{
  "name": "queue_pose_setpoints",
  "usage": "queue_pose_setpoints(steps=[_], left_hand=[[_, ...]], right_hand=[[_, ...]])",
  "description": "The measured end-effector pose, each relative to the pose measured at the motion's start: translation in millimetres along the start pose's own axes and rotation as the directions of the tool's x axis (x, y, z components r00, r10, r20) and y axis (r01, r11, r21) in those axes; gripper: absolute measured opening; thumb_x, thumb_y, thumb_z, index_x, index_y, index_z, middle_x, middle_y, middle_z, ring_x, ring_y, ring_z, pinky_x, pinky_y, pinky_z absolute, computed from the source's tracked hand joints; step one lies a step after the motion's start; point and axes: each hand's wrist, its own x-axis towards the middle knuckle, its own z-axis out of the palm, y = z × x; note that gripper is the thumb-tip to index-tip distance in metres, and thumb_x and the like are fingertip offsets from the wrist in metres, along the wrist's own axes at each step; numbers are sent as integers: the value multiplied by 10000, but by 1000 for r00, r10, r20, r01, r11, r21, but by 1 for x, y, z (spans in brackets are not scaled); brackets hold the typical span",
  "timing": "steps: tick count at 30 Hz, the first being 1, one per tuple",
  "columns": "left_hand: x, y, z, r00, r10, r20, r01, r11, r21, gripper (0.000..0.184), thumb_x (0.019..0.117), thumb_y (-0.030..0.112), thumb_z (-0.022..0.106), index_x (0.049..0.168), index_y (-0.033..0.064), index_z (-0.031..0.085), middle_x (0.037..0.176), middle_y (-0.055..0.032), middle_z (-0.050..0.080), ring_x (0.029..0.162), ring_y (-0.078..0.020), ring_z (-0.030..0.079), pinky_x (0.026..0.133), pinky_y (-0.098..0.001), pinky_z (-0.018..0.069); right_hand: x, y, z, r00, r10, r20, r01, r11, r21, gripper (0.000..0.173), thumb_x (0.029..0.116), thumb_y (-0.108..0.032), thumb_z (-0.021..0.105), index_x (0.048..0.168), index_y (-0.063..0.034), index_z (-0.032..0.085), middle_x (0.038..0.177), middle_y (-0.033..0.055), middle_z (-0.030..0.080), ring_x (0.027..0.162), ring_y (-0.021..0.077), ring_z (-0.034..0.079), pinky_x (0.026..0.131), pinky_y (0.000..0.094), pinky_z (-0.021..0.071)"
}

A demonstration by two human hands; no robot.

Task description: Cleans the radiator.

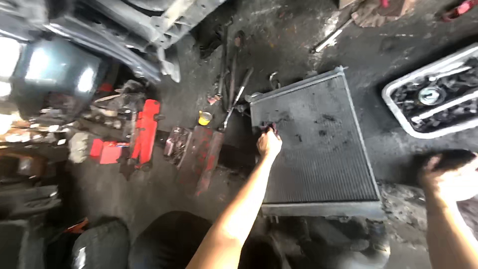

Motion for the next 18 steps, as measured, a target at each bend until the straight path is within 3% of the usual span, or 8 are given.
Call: queue_pose_setpoints(steps=[2, 4, 6, 7, 10, 12, 15, 18], left_hand=[[-18, 36, 13, 971, 237, 32, -236, 971, -27, 359, 1010, 261, 577, 1320, 89, 638, 1234, -196, 681, 1111, -376, 679, 898, -582, 549], [-30, 49, 18, 853, 513, 94, -518, 854, 36, 430, 1007, 251, 592, 1417, 122, 591, 1334, -190, 632, 1101, -388, 675, 883, -581, 552], [-28, 33, 11, 797, 592, 121, -604, 786, 132, 500, 1013, 279, 591, 1499, 173, 536, 1401, -187, 600, 1068, -404, 685, 847, -597, 554], [-21, 14, 4, 831, 546, 106, -556, 815, 160, 485, 1014, 283, 587, 1484, 174, 551, 1409, -185, 602, 1065, -413, 691, 846, -613, 556], [7, -63, -12, 974, 219, 64, -228, 952, 206, 461, 1018, 284, 565, 1458, 148, 573, 1420, -196, 601, 1182, -431, 650, 958, -642, 510], [17, -91, -16, 999, -1, 47, -8, 984, 180, 419, 1015, 297, 569, 1381, 99, 617, 1313, -217, 657, 1200, -410, 644, 990, -615, 498], [2, -74, -3, 984, -175, -11, 176, 983, 50, 413, 1017, 293, 560, 1369, 84, 613, 1215, -220, 696, 1164, -380, 669, 968, -579, 520], [-35, -22, 15, 996, -70, -56, 64, 994, -92, 438, 1010, 270, 570, 1420, 119, 596, 1248, -207, 688, 1108, -390, 688, 927, -597, 538]], right_hand=[[-2, -10, -15, 998, -32, -59, 32, 999, -8, 757, 909, -567, 493, 1470, -59, 472, 1570, 312, 352, 1474, 506, 313, 1167, 672, 222], [-4, -13, -18, 994, -59, -90, 60, 998, 6, 702, 909, -527, 516, 1437, -64, 502, 1544, 302, 391, 1453, 507, 341, 1154, 670, 238], [-5, -12, -16, 994, -73, -84, 74, 997, 12, 707, 914, -527, 508, 1450, -65, 495, 1550, 298, 388, 1456, 503, 336, 1155, 675, 231], [-4, -11, -16, 994, -81, -80, 82, 997, 10, 722, 913, -530, 500, 1461, -62, 487, 1555, 298, 386, 1457, 503, 335, 1153, 679, 227], [-2, -13, -16, 997, -66, -50, 66, 998, -6, 756, 896, -534, 525, 1472, -48, 486, 1563, 305, 373, 1469, 507, 319, 1169, 673, 210], [-2, -15, -14, 998, -43, -47, 43, 999, -17, 760, 880, -536, 539, 1457, -45, 498, 1558, 302, 380, 1470, 503, 317, 1174, 665, 204], [-4, -17, -13, 998, -37, -42, 36, 999, -27, 759, 875, -546, 528, 1451, -52, 501, 1559, 285, 388, 1474, 490, 319, 1171, 660, 212], [-2, -15, -12, 998, -47, -52, 46, 999, -20, 753, 871, -560, 530, 1442, -70, 517, 1547, 279, 412, 1460, 492, 343, 1167, 665, 225]])
